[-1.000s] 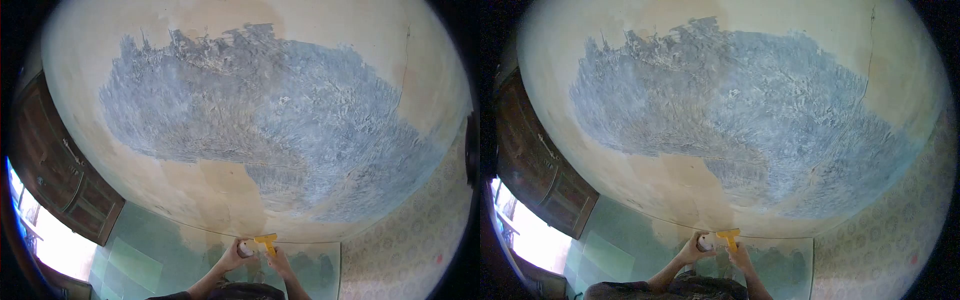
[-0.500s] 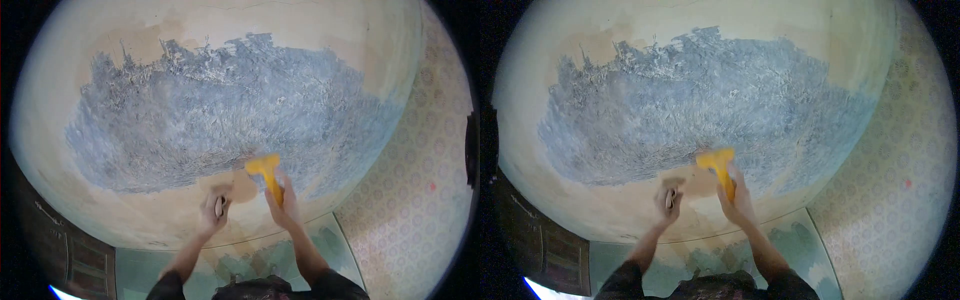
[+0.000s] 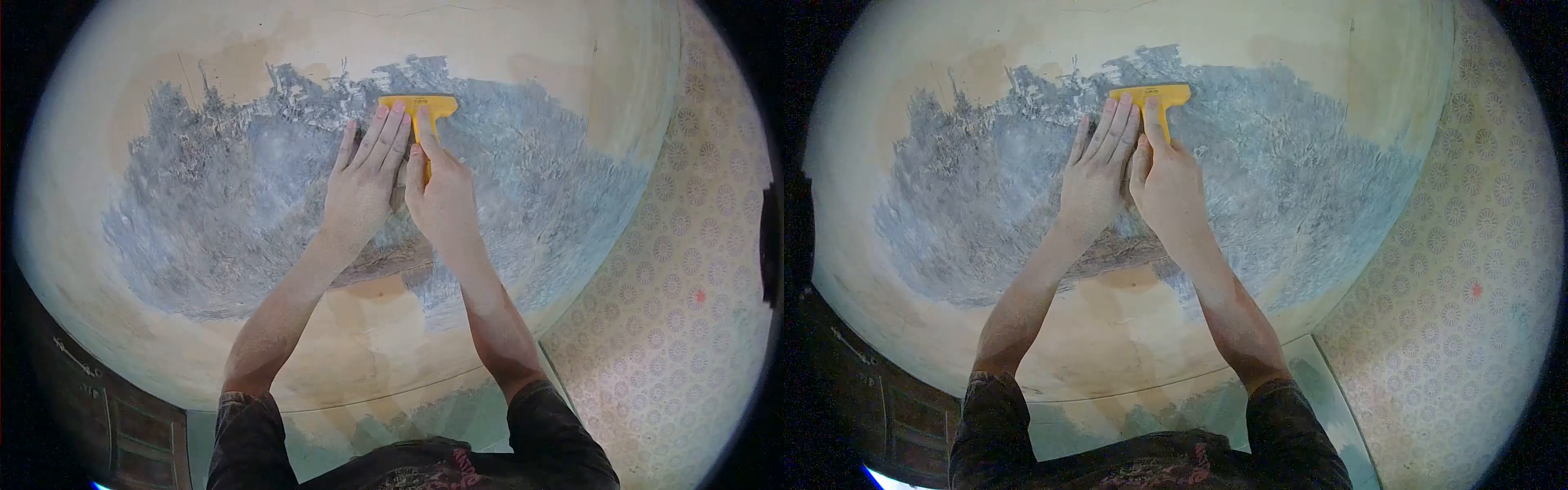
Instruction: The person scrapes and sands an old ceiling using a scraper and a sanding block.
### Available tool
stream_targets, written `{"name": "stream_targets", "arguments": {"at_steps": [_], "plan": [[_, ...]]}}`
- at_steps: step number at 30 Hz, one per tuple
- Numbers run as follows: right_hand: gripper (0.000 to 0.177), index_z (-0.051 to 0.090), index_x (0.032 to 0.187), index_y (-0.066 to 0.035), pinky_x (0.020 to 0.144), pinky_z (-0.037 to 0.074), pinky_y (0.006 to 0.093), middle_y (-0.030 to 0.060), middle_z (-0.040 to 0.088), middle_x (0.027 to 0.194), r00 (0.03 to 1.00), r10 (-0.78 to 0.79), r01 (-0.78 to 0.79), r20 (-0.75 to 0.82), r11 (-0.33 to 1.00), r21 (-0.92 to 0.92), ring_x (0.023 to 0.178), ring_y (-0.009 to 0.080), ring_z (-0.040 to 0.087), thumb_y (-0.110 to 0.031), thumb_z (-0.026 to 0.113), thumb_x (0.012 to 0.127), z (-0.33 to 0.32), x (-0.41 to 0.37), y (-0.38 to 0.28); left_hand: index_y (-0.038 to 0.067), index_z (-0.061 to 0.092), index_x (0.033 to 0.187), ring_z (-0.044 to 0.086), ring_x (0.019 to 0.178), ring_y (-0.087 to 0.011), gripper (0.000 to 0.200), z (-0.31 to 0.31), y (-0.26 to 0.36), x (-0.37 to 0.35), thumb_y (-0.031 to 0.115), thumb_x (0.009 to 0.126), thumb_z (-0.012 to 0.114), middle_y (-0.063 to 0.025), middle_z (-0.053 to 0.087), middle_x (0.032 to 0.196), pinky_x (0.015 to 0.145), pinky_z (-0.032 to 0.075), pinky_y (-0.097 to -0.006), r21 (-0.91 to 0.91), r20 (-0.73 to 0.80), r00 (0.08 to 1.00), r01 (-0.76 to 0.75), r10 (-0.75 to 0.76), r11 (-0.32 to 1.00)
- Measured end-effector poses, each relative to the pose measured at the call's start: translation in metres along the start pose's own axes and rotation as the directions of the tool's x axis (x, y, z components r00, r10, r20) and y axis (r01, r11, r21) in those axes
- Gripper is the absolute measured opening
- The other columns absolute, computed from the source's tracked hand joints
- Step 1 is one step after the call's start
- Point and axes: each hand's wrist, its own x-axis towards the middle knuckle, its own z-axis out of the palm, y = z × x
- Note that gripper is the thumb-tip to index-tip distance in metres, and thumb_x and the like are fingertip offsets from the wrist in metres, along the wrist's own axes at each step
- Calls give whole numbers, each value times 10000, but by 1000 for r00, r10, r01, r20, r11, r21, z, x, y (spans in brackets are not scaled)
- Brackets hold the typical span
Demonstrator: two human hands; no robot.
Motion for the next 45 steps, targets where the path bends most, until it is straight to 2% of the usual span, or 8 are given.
{"name": "stream_targets", "arguments": {"at_steps": [6,8,15,17,24,26,29,45], "plan": [[504,479,1496,-175,702,540,419,260,648,815,999,-38,36,-22,997,-70,773,403,689,-119,545,1000,-5,9,0,78,369,1553,245,1534,-235,605,0,11,3,211,982,513,-98,300,1643,1242,182,-503,14,16,999,50,-50,999],[459,530,1442,-86,640,562,459,219,645,735,994,-107,105,-11,987,-119,691,382,680,-150,544,988,-7,11,2,83,376,1551,246,1534,-236,600,3,9,8,211,981,514,-96,297,1645,1242,182,-505,80,26,999,43,-46,996],[443,541,1426,-75,631,556,446,220,647,736,994,-109,110,15,976,-188,690,367,680,-146,534,989,-15,14,-5,75,436,1520,247,1533,-246,599,6,17,8,238,956,558,-106,307,1640,1247,165,-509,49,-28,998,65,-64,997],[448,553,1441,-190,705,559,450,265,659,824,999,-29,32,23,986,-162,773,428,674,-160,532,995,-19,27,-11,72,440,1517,250,1532,-245,599,1,14,23,237,955,560,-105,312,1637,1248,164,-509,59,-41,997,70,-68,996],[447,551,1439,-183,693,548,468,268,656,833,997,26,-15,75,990,-141,768,431,669,-159,533,992,-19,14,-6,57,444,1511,256,1528,-264,560,0,17,12,213,977,515,-128,309,1635,1246,198,-494,84,49,998,45,-49,995],[438,558,1408,-74,658,556,472,231,659,757,995,-96,98,21,976,-193,704,381,682,-149,532,977,-20,29,-9,30,433,1509,273,1521,-269,581,-4,17,27,207,965,533,-135,318,1629,1239,221,-491,88,4,999,51,-51,995],[434,559,1428,-158,688,549,474,256,659,810,997,18,-5,77,987,-159,748,423,672,-159,514,996,-26,23,-17,0,418,1508,295,1513,-275,600,0,21,19,201,957,547,-148,320,1625,1230,252,-487,84,-15,999,45,-44,995],[439,547,1437,-134,680,553,479,244,661,771,996,4,15,87,977,-214,727,408,683,-138,508,999,-23,23,-16,24,446,1499,292,1514,-288,575,-9,21,19,186,955,544,-162,324,1622,1218,275,-490,51,5,999,49,-50,997]]}}
